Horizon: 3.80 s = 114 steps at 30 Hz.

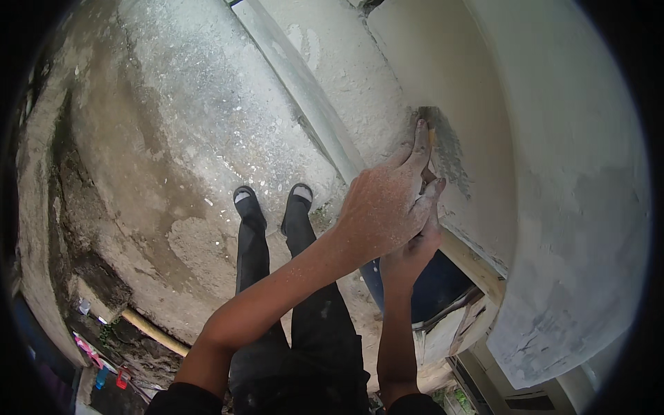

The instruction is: Repair and sand an exterior concrete or plaster wall surface.

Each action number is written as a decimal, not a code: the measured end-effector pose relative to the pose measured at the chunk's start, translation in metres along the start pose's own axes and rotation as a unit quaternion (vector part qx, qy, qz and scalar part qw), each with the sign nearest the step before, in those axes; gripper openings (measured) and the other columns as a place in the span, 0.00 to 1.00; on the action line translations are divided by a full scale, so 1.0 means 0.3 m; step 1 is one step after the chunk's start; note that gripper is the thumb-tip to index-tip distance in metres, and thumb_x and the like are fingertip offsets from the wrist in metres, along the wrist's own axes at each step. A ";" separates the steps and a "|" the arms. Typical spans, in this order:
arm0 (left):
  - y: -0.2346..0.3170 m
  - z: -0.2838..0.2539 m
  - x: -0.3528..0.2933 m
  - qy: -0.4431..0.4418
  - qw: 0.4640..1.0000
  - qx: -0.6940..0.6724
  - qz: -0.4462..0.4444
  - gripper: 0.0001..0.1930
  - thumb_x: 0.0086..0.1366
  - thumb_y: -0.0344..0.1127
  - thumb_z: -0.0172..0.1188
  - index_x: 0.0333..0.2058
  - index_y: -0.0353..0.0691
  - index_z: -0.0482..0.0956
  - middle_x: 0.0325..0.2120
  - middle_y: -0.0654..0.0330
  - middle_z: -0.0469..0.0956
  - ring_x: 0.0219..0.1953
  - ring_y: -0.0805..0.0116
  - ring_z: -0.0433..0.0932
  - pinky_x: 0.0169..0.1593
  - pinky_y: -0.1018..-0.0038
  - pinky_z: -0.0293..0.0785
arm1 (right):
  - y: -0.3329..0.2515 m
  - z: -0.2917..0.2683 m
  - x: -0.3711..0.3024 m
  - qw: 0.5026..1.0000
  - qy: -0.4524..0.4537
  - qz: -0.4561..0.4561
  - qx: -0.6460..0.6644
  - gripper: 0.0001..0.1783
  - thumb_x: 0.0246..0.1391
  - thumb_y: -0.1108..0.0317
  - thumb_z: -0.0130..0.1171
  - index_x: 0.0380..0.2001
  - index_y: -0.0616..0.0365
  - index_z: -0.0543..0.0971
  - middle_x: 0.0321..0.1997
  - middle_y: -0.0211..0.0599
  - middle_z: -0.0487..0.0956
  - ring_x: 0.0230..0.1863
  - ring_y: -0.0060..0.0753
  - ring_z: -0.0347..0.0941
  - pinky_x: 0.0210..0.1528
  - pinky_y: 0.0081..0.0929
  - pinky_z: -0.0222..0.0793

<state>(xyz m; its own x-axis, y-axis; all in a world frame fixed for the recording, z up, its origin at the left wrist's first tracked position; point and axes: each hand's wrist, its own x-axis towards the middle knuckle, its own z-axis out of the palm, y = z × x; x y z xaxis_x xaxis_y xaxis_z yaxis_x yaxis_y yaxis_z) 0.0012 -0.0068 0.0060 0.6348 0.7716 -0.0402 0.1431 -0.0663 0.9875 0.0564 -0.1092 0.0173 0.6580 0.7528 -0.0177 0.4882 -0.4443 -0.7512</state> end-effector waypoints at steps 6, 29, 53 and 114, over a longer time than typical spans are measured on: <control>0.013 0.022 -0.015 0.001 0.999 -0.002 -0.038 0.23 0.62 0.37 0.59 0.50 0.23 0.71 0.40 0.41 0.76 0.31 0.45 0.80 0.34 0.59 0.78 | 0.051 -0.025 -0.012 1.000 -0.001 -0.004 0.003 0.32 0.58 0.67 0.60 0.61 0.75 0.66 0.45 0.46 0.81 0.43 0.25 0.74 0.52 0.28 0.69; 0.026 0.039 -0.056 0.037 0.999 -0.017 -0.010 0.21 0.67 0.40 0.57 0.49 0.24 0.73 0.36 0.40 0.79 0.33 0.41 0.81 0.39 0.57 0.77 | -0.027 0.003 0.017 0.997 0.019 -0.056 -0.041 0.21 0.59 0.72 0.58 0.53 0.72 0.73 0.38 0.45 0.81 0.38 0.21 0.70 0.44 0.27 0.69; 0.069 0.029 -0.050 -0.030 0.993 -0.103 -0.045 0.23 0.62 0.38 0.60 0.50 0.24 0.74 0.37 0.38 0.77 0.38 0.44 0.81 0.41 0.59 0.78 | -0.085 -0.035 -0.018 0.998 0.051 -0.018 -0.035 0.23 0.55 0.67 0.61 0.50 0.73 0.74 0.41 0.40 0.81 0.44 0.27 0.74 0.53 0.30 0.67; 0.015 -0.043 -0.050 0.009 0.995 -0.065 -0.070 0.21 0.62 0.42 0.61 0.41 0.25 0.76 0.32 0.40 0.79 0.34 0.46 0.81 0.40 0.56 0.76 | -0.103 0.016 0.013 0.998 -0.019 -0.003 -0.059 0.17 0.59 0.70 0.58 0.46 0.73 0.74 0.32 0.40 0.79 0.37 0.22 0.69 0.44 0.26 0.67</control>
<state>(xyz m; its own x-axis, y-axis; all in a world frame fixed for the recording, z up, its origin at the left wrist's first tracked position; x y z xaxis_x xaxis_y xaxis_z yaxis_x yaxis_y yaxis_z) -0.0176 -0.0106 0.0129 0.6022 0.7782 -0.1780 0.1300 0.1245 0.9837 0.0413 -0.0902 0.0373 0.6341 0.7722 -0.0397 0.5572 -0.4919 -0.6690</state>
